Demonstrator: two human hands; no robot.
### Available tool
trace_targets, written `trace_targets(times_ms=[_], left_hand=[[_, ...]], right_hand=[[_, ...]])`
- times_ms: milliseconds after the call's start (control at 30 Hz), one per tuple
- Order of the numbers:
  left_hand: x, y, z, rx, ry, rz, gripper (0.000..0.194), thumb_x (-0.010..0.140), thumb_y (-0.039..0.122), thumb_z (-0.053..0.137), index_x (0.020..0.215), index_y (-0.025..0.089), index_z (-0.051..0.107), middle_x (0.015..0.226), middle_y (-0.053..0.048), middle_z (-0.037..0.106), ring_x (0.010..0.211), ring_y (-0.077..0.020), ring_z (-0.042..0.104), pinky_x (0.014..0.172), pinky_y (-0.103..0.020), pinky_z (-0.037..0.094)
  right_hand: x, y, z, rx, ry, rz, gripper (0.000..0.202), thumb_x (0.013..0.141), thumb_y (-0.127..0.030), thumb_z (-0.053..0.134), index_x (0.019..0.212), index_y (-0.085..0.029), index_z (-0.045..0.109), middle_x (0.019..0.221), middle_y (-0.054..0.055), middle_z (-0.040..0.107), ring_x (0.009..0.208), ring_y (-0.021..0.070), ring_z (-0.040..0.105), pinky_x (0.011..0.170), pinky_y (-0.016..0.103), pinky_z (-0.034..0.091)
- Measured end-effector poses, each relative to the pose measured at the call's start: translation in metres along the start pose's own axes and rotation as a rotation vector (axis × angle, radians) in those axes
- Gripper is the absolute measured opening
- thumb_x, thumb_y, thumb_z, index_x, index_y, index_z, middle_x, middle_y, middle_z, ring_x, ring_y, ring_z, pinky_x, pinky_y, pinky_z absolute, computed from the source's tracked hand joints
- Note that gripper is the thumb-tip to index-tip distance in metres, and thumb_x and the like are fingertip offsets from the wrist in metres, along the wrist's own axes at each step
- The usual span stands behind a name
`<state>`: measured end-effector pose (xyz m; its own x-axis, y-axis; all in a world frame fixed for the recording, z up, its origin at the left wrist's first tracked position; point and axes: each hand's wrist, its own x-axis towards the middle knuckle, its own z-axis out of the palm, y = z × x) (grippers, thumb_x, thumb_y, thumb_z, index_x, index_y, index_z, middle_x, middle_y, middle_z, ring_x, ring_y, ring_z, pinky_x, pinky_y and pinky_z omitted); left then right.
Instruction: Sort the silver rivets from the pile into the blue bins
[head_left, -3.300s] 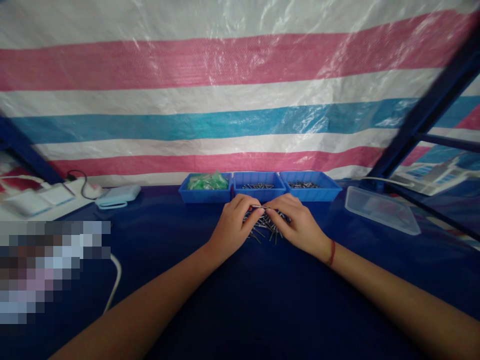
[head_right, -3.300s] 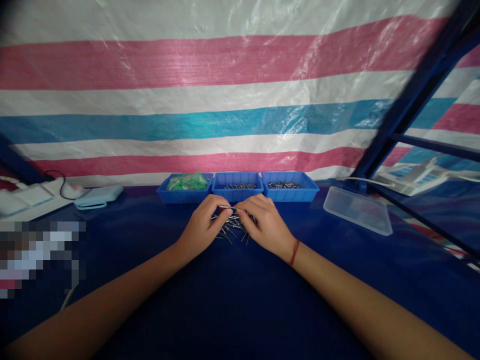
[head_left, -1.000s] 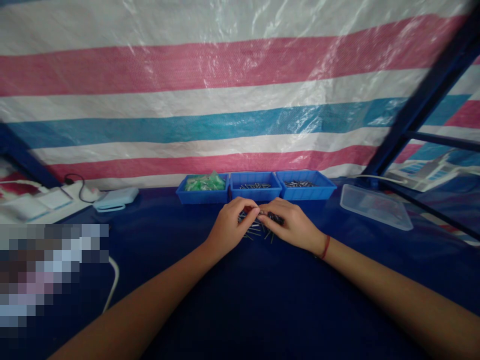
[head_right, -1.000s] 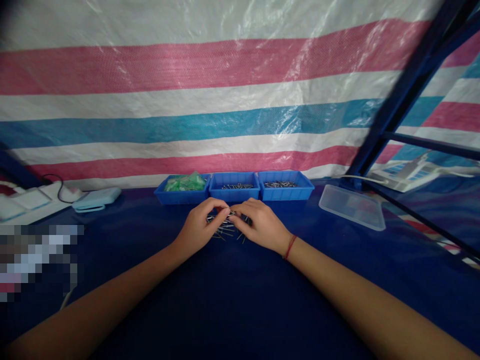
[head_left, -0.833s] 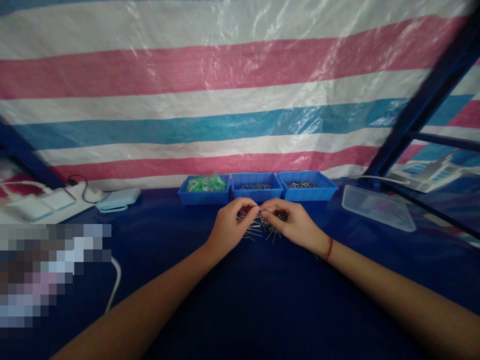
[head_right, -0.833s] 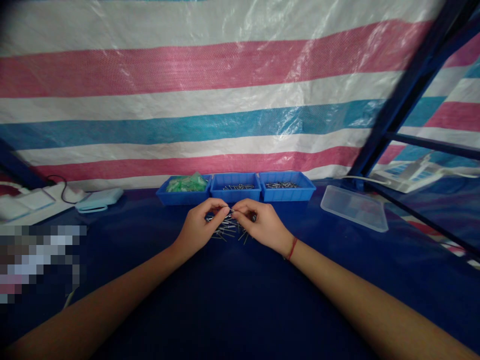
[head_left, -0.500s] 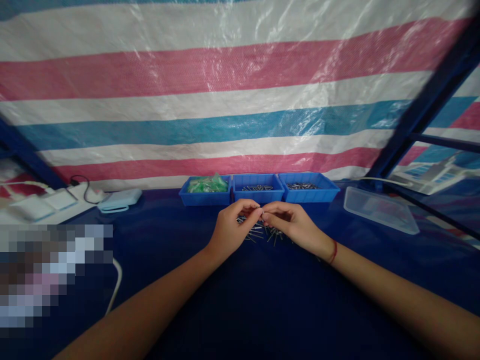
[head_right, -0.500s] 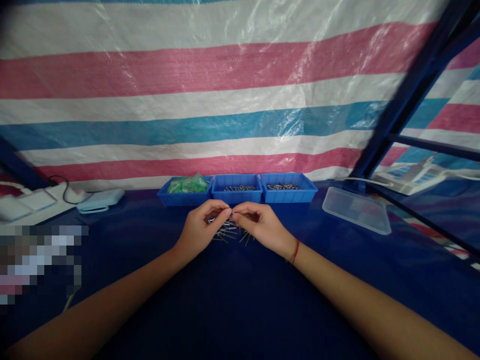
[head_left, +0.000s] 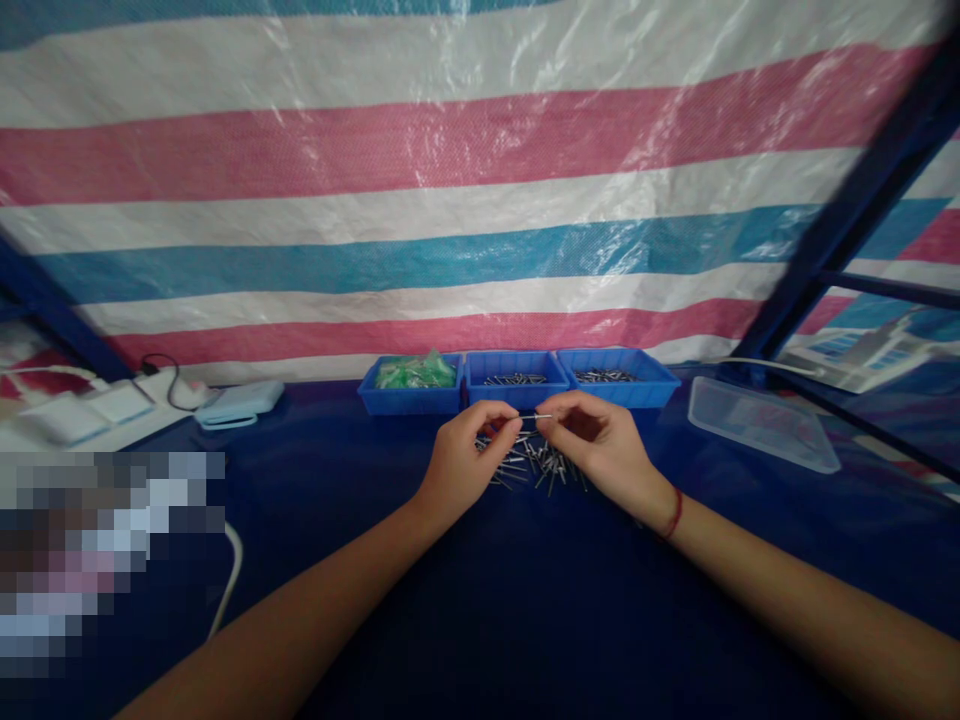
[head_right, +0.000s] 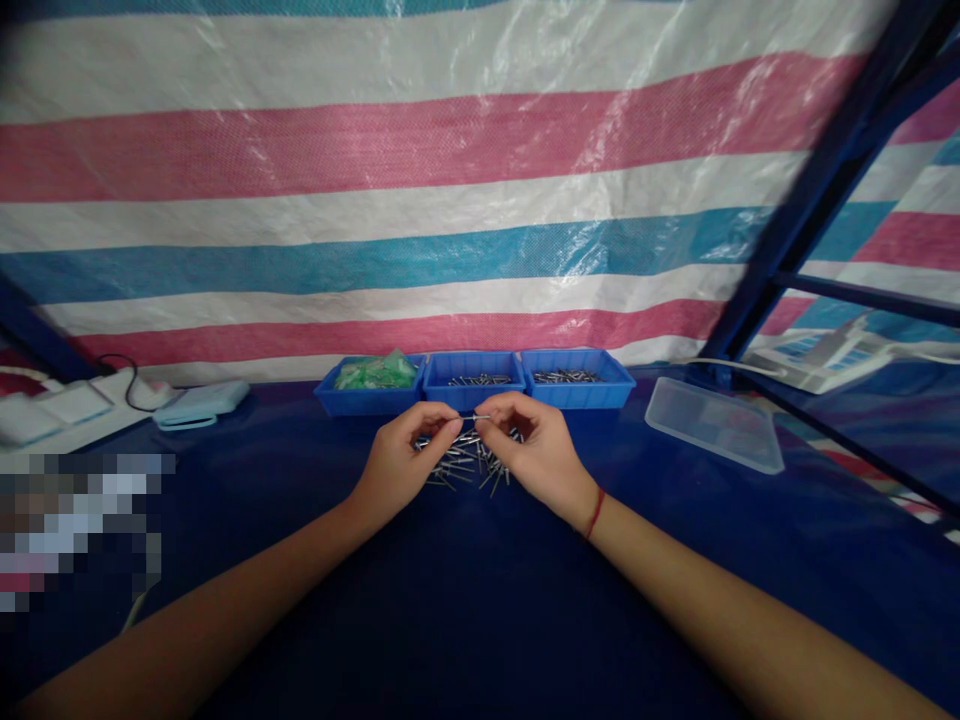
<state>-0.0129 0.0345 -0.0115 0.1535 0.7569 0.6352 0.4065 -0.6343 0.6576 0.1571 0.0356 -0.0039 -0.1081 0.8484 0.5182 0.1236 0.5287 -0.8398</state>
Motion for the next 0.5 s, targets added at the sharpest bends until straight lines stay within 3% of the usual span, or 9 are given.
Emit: trace_targets(times_ms=[233, 367, 433, 500], left_hand=[[0.001, -0.002, 0.0, 0.045, -0.145, -0.026, 0.013, 0.087, 0.025, 0.051, 0.094, 0.02, 0.061, 0.088, 0.0, 0.068, 0.079, -0.0135, 0.063, 0.074, -0.026, 0.049], [0.001, -0.002, 0.002, 0.13, -0.099, 0.012, 0.021, 0.087, 0.023, 0.05, 0.107, 0.019, 0.057, 0.093, -0.003, 0.067, 0.086, -0.0155, 0.062, 0.08, -0.031, 0.047], [0.0, -0.001, 0.002, 0.204, -0.161, 0.053, 0.017, 0.086, 0.019, 0.049, 0.099, 0.019, 0.06, 0.093, -0.003, 0.067, 0.088, -0.0168, 0.06, 0.082, -0.033, 0.045], [-0.001, 0.001, 0.003, 0.29, -0.247, 0.091, 0.014, 0.084, 0.019, 0.051, 0.092, 0.02, 0.063, 0.094, -0.003, 0.067, 0.092, -0.0186, 0.058, 0.083, -0.035, 0.043]], right_hand=[[0.0, -0.021, -0.004, -0.315, -0.062, -0.222, 0.009, 0.08, -0.023, 0.059, 0.084, -0.018, 0.066, 0.073, 0.001, 0.065, 0.064, 0.0123, 0.058, 0.062, 0.027, 0.048], [0.018, -0.019, -0.029, -0.523, 0.207, -0.266, 0.013, 0.081, -0.027, 0.057, 0.086, -0.018, 0.065, 0.074, 0.002, 0.067, 0.063, 0.0139, 0.06, 0.063, 0.028, 0.048], [0.03, -0.008, -0.05, -0.692, 0.365, -0.255, 0.015, 0.082, -0.028, 0.056, 0.087, -0.018, 0.065, 0.073, 0.003, 0.067, 0.062, 0.0149, 0.06, 0.064, 0.029, 0.048], [0.04, 0.008, -0.071, -0.875, 0.378, -0.246, 0.016, 0.082, -0.025, 0.054, 0.09, -0.016, 0.065, 0.076, 0.005, 0.068, 0.063, 0.0167, 0.06, 0.064, 0.031, 0.047]])
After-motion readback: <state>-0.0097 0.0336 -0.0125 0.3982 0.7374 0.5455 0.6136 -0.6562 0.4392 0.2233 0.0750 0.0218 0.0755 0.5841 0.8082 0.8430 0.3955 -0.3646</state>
